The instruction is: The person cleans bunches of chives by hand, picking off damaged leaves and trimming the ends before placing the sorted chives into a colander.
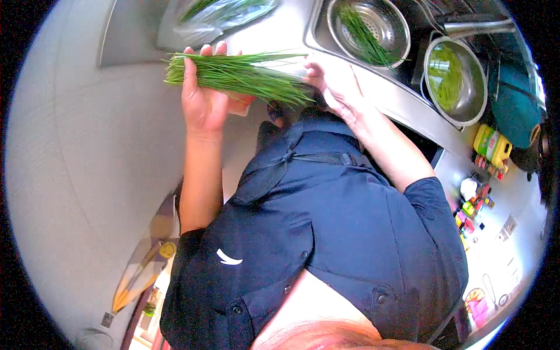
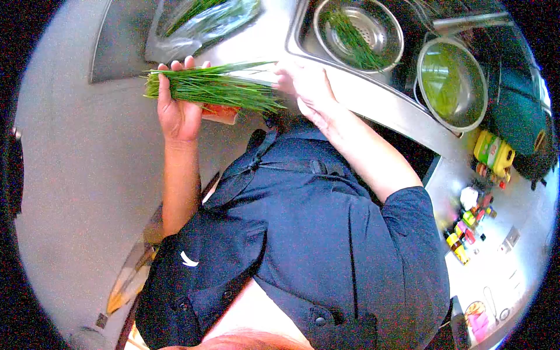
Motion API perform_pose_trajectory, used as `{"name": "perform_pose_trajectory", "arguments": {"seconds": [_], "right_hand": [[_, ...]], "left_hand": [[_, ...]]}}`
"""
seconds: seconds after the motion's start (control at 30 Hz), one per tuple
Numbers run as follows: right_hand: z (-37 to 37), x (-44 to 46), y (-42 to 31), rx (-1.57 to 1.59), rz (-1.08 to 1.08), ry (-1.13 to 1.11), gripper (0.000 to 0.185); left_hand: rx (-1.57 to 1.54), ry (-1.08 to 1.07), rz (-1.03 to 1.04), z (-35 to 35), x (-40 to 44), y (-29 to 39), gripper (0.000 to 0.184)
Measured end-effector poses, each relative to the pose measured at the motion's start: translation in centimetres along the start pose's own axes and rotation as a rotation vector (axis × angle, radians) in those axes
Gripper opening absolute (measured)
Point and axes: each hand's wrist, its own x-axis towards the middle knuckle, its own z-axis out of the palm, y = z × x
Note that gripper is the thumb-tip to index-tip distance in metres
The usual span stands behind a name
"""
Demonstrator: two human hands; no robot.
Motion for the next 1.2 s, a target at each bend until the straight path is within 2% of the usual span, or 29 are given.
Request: {"name": "perform_pose_trajectory", "arguments": {"seconds": [0.1, 0.2, 0.23, 0.3, 0.33, 0.37, 0.43, 0.5, 0.6, 0.67, 0.7, 0.77, 0.87, 0.93, 0.97, 1.03, 1.2], "right_hand": [[2.3, 0.9, 1.9, -0.016, 0.015, -0.019, 0.015], [4.9, 0.9, 1.9, -0.648, -0.202, -0.092, 0.024], [5.2, 1.4, 2.9, -0.664, -0.200, -0.110, 0.024], [6.2, 2.7, 4.8, -0.817, -0.489, -0.197, 0.025], [7.7, 2.0, 4.1, -0.790, -0.249, -0.200, 0.025], [8.6, 2.1, 5.1, -0.801, -0.247, -0.212, 0.025], [10.2, 2.7, 7.4, -0.416, -0.035, -0.199, 0.025], [10.9, 3.5, 8.9, -0.422, 0.010, -0.146, 0.025], [11.1, 5.1, 11.3, -0.485, -0.023, -0.174, 0.024], [11.0, 6.9, 12.6, -1.030, -0.270, -0.358, 0.021], [10.7, 8.7, 14.4, -1.036, -0.267, -0.368, 0.021], [9.8, 12.2, 17.6, -1.319, -0.597, -0.497, 0.020], [12.2, 12.4, 18.5, -1.504, -0.558, -0.442, 0.023], [13.1, 13.7, 20.5, -1.649, -0.541, -0.348, 0.030], [13.2, 14.6, 21.4, -1.650, -0.540, -0.357, 0.030], [13.9, 14.7, 21.2, -1.867, -0.490, -0.428, 0.033], [13.1, 13.5, 18.0, -1.839, -0.558, -0.460, 0.040]], "left_hand": [[0.011, 0.075, 0.094, -1.5, -1.7, 1.5, 0.023], [-0.014, 0.177, 0.175, -3.2, -3.5, 3.2, 0.023], [-0.006, 0.201, 0.203, -4.0, -4.4, 3.8, 0.022], [-0.008, 0.230, 0.248, -4.8, -5.7, 4.7, 0.022], [0.000, 0.290, 0.265, -4.7, -6.5, 5.0, 0.022], [0.008, 0.349, 0.278, -4.9, -7.2, 5.3, 0.021], [-0.004, 0.327, 0.329, -7.0, -8.8, 6.5, 0.020], [-0.019, 0.304, 0.374, -8.9, -10.2, 7.9, 0.019], [0.018, 0.383, 0.468, -10.4, -13.3, 10.3, 0.021], [-0.027, 0.427, 0.497, -10.2, -14.7, 11.3, 0.019], [-0.067, 0.463, 0.515, -10.3, -15.2, 11.6, 0.018], [-0.061, 0.498, 0.537, -10.9, -15.6, 11.8, 0.019], [-0.035, 0.533, 0.560, -11.3, -16.4, 12.4, 0.023], [-0.065, 0.475, 0.557, -11.7, -17.1, 13.0, 0.022], [-0.066, 0.481, 0.563, -11.8, -17.3, 13.3, 0.022], [-0.094, 0.462, 0.551, -11.5, -17.0, 13.6, 0.020], [-0.112, 0.489, 0.542, -10.3, -15.0, 13.2, 0.019]]}}
